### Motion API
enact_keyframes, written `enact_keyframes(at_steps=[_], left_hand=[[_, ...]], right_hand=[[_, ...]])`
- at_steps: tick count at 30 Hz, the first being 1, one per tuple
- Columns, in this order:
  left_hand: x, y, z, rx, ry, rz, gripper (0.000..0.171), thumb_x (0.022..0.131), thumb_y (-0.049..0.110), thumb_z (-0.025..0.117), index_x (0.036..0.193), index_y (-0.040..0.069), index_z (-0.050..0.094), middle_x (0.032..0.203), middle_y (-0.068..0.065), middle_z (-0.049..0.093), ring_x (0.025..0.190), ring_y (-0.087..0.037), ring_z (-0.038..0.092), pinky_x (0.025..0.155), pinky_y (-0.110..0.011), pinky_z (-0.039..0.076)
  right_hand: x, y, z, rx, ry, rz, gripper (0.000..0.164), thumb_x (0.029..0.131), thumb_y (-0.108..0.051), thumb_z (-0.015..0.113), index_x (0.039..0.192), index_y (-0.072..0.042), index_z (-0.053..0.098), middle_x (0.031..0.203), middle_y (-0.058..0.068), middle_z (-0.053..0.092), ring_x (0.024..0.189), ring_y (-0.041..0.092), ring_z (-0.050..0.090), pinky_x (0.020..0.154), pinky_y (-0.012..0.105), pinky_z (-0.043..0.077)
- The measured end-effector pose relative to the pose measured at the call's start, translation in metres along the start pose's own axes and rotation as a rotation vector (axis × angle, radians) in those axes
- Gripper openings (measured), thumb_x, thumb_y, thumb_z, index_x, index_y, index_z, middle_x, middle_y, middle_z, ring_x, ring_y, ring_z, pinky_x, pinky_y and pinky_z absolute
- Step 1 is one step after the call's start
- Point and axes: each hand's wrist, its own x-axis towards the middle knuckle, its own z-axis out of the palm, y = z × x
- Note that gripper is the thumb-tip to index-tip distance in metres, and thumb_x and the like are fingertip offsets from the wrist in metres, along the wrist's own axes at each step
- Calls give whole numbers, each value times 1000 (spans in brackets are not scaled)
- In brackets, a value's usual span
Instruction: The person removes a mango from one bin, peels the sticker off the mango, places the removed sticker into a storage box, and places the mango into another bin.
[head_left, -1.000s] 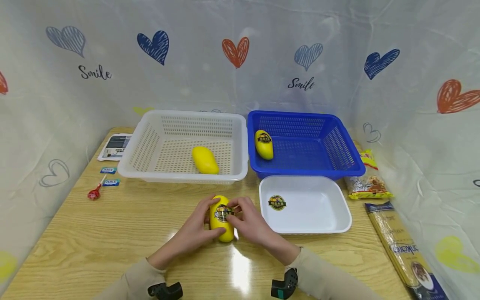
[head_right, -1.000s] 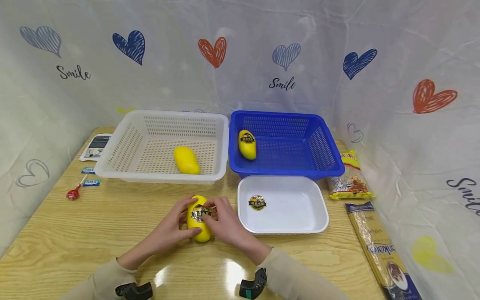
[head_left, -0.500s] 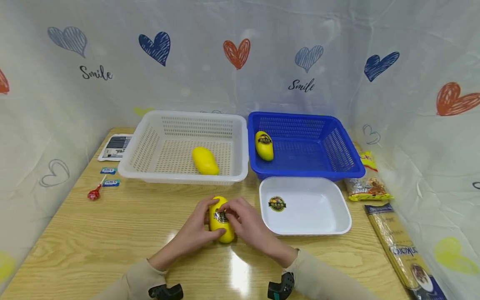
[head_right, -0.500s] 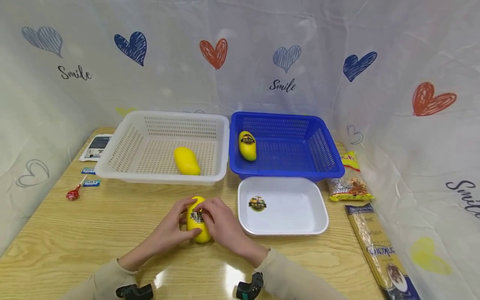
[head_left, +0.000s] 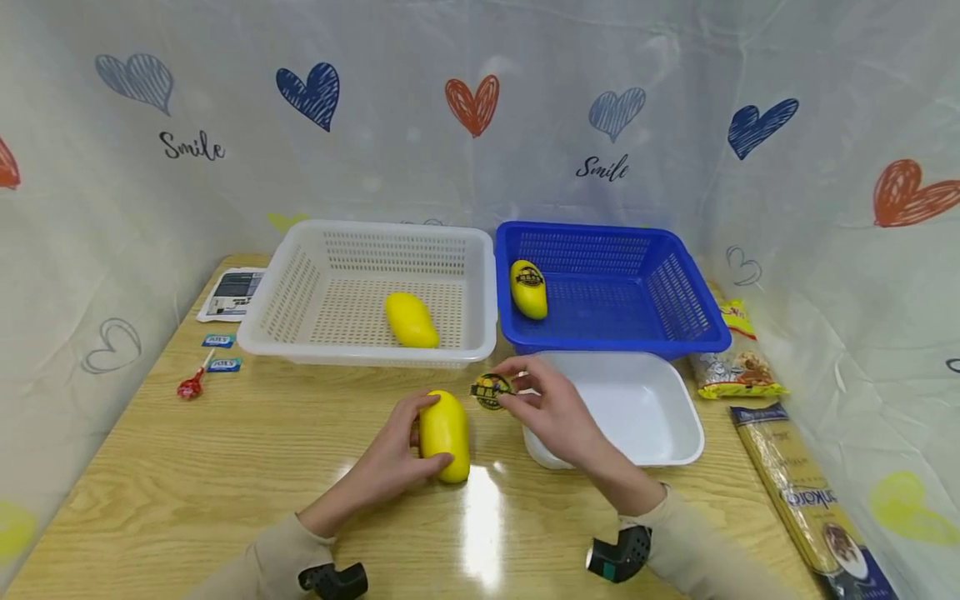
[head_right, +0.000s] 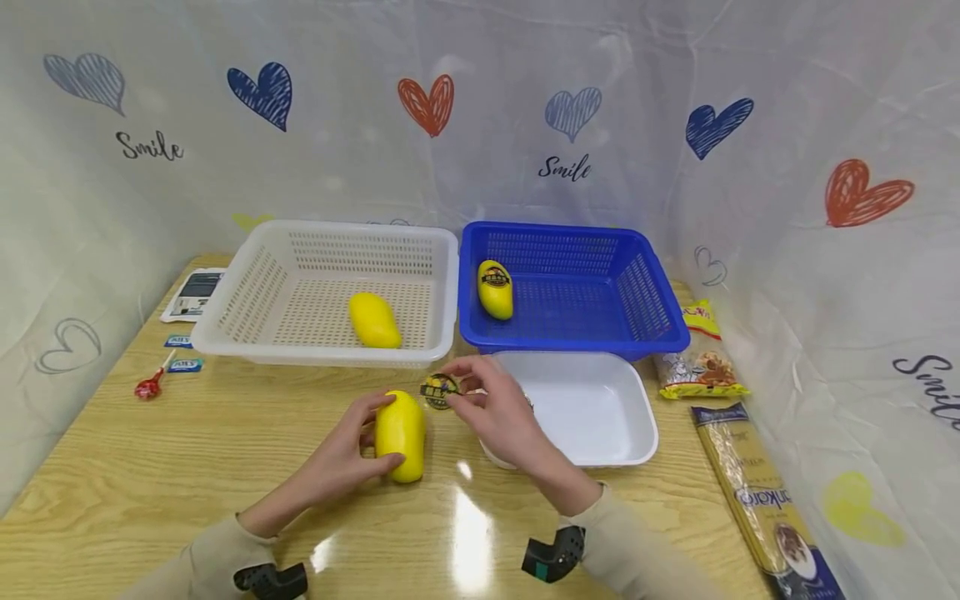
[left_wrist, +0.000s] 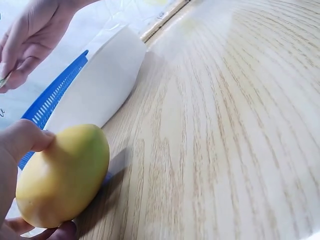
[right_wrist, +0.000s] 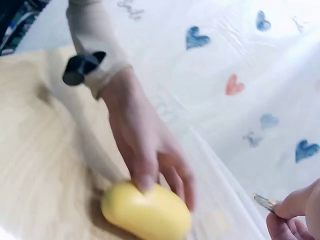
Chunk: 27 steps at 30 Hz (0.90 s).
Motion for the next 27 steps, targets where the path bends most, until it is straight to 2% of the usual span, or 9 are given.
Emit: enact_keyframes(at_steps=[3,8,14,17,20,27], left_hand=[[0,0,-1,-15,-13,-10,81,79,14,82,145,5,36,151,-17,28,111,-28,57,87,-30,52],[0,0,-2,6,-21,-14,80,80,16,82,145,7,37,152,-16,28,109,-26,56,88,-31,52],[1,-1,-3,44,-28,-2,80,80,20,82,145,7,38,152,-15,30,116,-25,51,90,-32,51],[1,0,-3,52,-33,3,80,79,21,82,145,8,38,152,-15,30,118,-26,50,91,-32,51],[2,1,-5,74,-37,13,80,79,21,83,145,8,38,151,-15,30,120,-26,49,91,-33,50],[5,4,-7,119,-68,29,80,79,25,82,144,8,38,151,-14,31,127,-27,44,95,-42,47]], right_hand=[[5,8,-27,-25,-27,97,23,94,-9,67,116,-6,65,119,10,62,104,25,62,82,33,54],[11,27,-66,-84,-137,224,26,95,-15,66,120,-6,66,120,10,64,105,24,61,87,39,52],[10,56,-94,-169,-342,230,20,92,-14,68,109,-4,71,101,7,70,87,21,63,78,37,54],[9,70,-102,-216,-410,234,17,92,-13,69,106,-4,72,98,5,71,83,18,63,73,33,54],[10,81,-108,-248,-432,246,16,91,-10,68,105,-2,71,99,7,70,82,17,63,72,34,54],[12,96,-119,-363,-406,257,14,91,-8,68,103,-2,71,97,6,70,83,16,62,71,32,52]])
